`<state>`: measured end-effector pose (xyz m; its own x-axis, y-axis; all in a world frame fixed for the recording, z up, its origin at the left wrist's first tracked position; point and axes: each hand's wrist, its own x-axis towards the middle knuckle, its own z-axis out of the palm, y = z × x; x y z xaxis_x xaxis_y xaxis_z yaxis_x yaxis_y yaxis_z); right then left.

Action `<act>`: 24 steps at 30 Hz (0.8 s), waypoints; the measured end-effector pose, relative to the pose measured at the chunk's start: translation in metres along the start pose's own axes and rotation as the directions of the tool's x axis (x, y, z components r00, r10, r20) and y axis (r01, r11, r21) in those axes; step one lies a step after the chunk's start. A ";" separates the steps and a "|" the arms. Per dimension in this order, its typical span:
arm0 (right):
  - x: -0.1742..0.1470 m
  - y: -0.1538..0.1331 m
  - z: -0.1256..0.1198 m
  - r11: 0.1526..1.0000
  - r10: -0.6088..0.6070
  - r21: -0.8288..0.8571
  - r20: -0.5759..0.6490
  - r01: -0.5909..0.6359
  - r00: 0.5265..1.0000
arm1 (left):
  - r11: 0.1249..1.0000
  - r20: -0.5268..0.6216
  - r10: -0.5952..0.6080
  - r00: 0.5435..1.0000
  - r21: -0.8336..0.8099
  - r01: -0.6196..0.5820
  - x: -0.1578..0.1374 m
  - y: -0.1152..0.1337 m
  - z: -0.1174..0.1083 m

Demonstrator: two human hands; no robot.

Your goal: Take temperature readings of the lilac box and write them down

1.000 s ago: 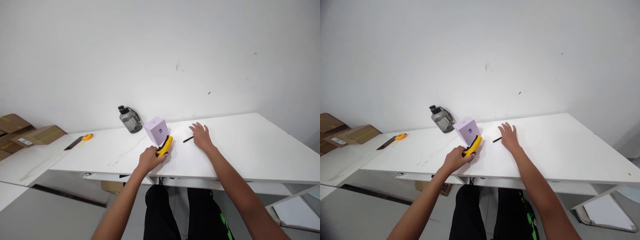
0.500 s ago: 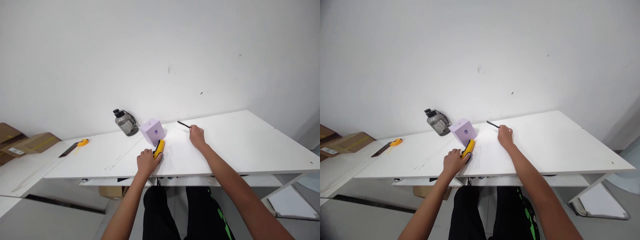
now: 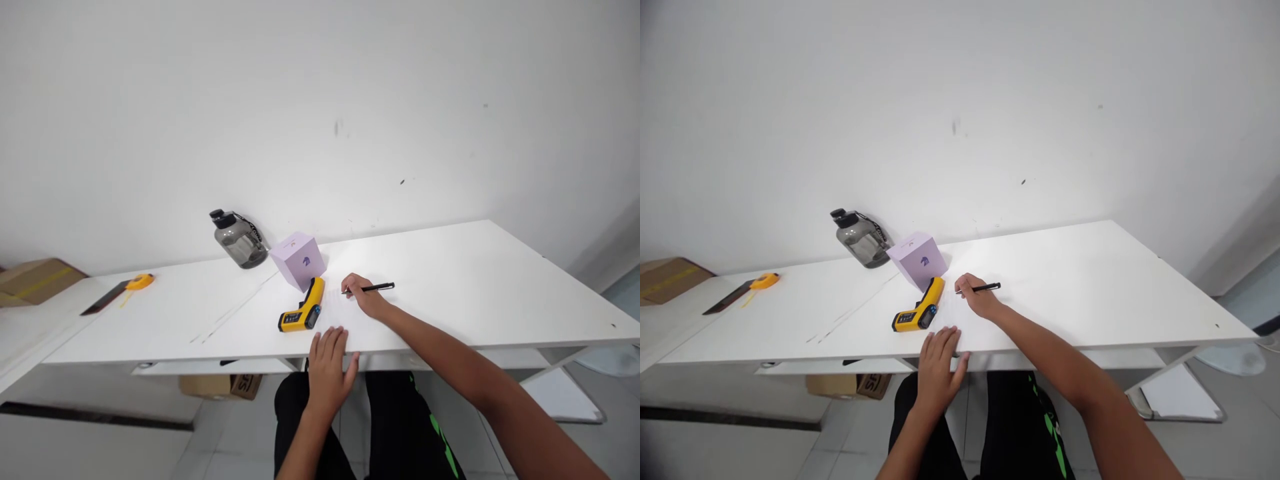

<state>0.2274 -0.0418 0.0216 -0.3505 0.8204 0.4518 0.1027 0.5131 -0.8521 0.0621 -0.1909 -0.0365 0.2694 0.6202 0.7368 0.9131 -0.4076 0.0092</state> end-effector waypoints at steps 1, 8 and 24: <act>-0.001 0.000 0.002 0.998 0.058 0.029 0.049 -0.060 0.997 | 1.000 -0.009 -0.019 1.000 0.024 0.019 -0.008 0.004 0.004; -0.005 -0.004 0.010 0.944 0.327 -0.016 0.191 -0.331 0.925 | 0.996 -0.176 -0.032 0.984 0.073 0.045 -0.034 -0.001 0.047; -0.003 -0.005 0.007 0.950 0.270 -0.213 0.196 -0.228 0.943 | 0.986 -0.163 -0.152 0.975 0.050 0.162 -0.048 0.005 0.067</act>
<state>0.2212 -0.0488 0.0228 -0.4851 0.8626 0.1436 0.3755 0.3538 -0.8566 0.0745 -0.1779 -0.1176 0.0744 0.5574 0.8269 0.9588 -0.2680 0.0944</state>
